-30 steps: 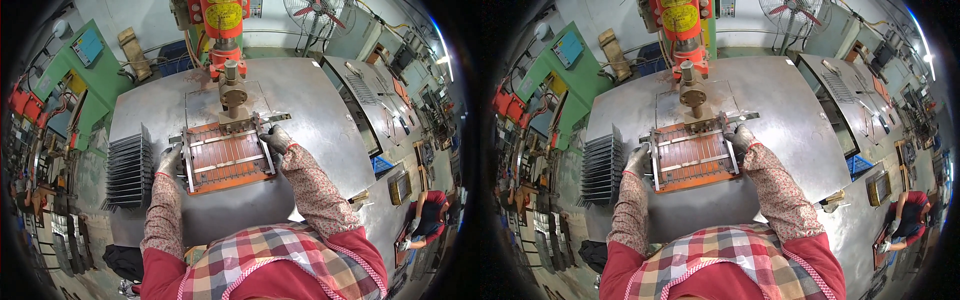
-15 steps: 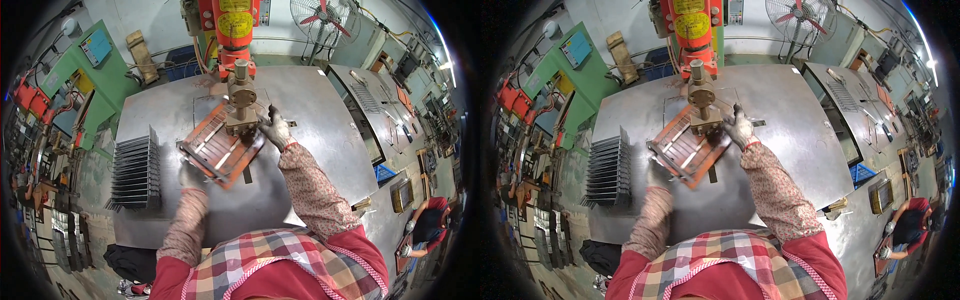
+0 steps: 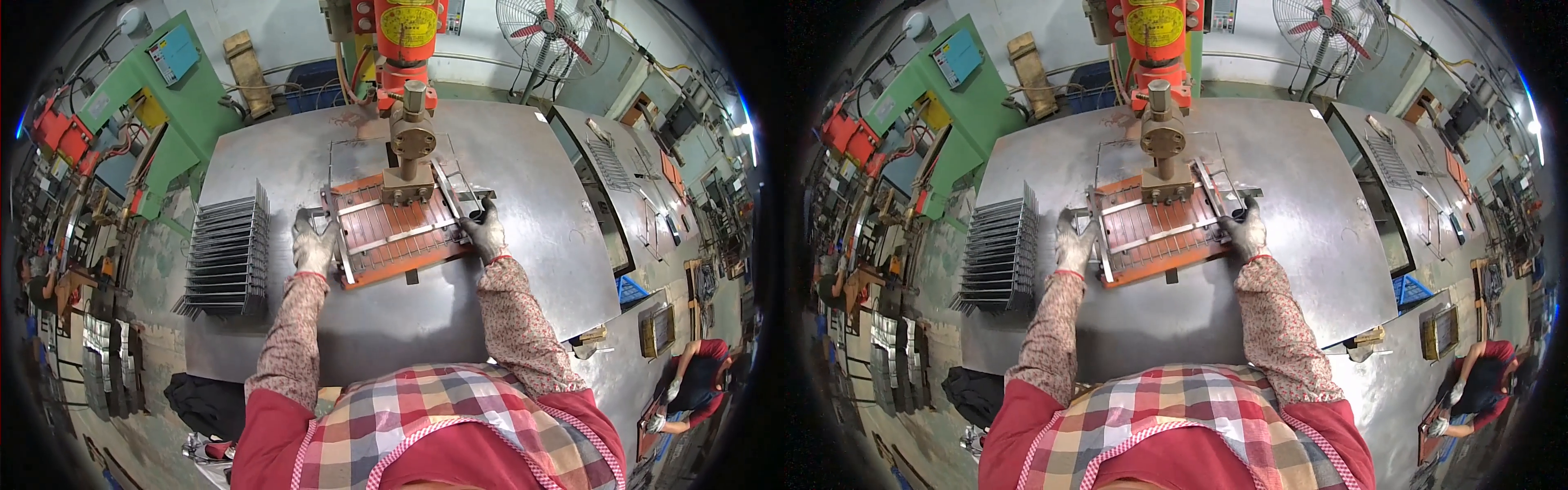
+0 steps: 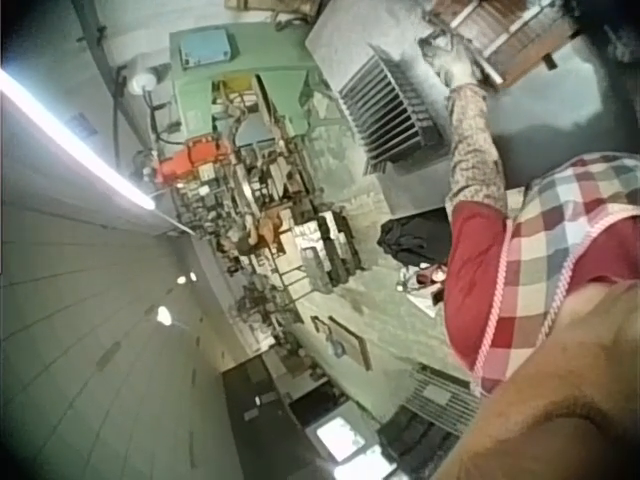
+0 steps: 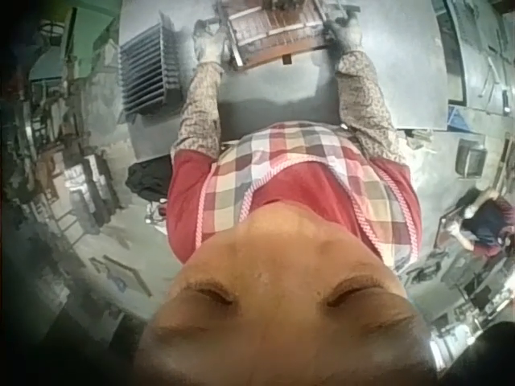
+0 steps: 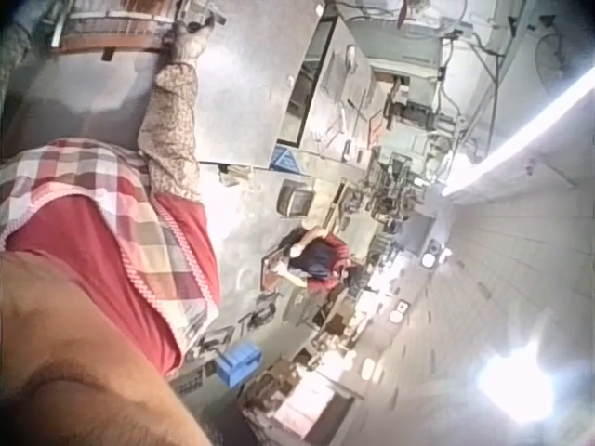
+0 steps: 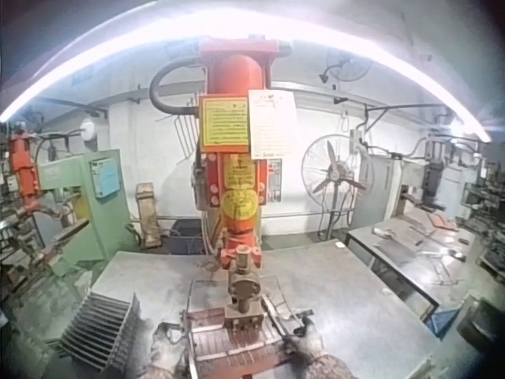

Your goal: The person places metal rods into a jig by hand, then uses an industrial machine to secure them.

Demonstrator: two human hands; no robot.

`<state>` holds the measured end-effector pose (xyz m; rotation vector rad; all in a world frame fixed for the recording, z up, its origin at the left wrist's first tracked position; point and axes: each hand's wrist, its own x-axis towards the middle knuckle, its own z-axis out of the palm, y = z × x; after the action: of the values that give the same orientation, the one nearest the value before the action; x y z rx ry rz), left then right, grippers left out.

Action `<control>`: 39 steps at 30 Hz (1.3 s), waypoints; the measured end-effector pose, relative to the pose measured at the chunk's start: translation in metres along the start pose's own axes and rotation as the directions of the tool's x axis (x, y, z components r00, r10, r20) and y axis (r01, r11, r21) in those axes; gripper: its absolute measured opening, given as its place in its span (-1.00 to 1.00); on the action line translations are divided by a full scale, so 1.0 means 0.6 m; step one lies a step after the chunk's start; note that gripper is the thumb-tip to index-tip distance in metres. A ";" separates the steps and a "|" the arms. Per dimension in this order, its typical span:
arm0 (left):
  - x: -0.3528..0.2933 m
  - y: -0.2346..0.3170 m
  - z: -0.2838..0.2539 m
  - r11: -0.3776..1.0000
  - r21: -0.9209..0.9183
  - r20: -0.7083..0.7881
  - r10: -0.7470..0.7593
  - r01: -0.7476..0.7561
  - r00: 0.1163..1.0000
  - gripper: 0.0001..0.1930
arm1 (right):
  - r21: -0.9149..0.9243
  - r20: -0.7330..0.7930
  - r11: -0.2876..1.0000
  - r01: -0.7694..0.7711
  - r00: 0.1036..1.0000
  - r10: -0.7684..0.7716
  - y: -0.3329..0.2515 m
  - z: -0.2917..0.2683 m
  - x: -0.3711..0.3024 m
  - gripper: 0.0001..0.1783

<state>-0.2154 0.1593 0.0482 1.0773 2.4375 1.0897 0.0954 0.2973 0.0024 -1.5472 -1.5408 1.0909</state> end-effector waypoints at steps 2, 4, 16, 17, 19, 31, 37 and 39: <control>0.005 -0.004 0.005 0.964 -0.100 0.247 -0.216 0.246 0.945 -0.31 | -0.025 0.053 0.998 -0.059 0.997 0.060 0.002 -0.022 -0.001 -0.13; 0.010 -0.039 0.028 0.988 -0.112 0.184 -0.087 0.109 0.979 -0.23 | -0.105 0.104 0.987 -0.125 0.985 0.136 -0.045 -0.038 -0.029 -0.16; 0.010 0.017 0.012 0.998 -0.003 0.360 -0.063 0.069 0.931 -0.40 | -0.180 0.124 0.970 -0.165 0.974 0.188 -0.012 -0.078 -0.076 -0.09; 0.008 0.028 0.009 0.995 0.023 0.363 -0.100 0.099 0.926 -0.39 | -0.211 0.126 0.965 -0.153 0.975 0.183 -0.010 -0.080 -0.071 -0.07; 0.010 0.033 0.004 0.991 0.078 0.404 -0.131 0.109 0.905 -0.24 | -0.202 0.155 0.965 -0.166 0.968 0.199 -0.027 -0.084 -0.070 -0.05; 0.004 0.037 0.091 0.994 -0.049 0.469 -0.062 0.096 0.881 -0.28 | -0.283 0.131 0.939 -0.196 0.962 0.240 0.010 -0.147 -0.013 -0.23; 0.007 0.037 0.094 0.992 -0.017 0.478 -0.102 0.125 0.873 -0.25 | -0.265 0.006 0.957 -0.121 0.992 0.127 0.017 -0.124 -0.007 -0.18; 0.003 0.045 0.091 0.994 -0.017 0.444 -0.089 0.108 0.892 -0.27 | -0.257 0.007 0.960 -0.112 0.993 0.118 0.018 -0.125 -0.006 -0.17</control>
<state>-0.1755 0.2018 0.0307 1.0407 2.0710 0.7567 0.1679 0.3000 0.0240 -1.8233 -1.6775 1.0051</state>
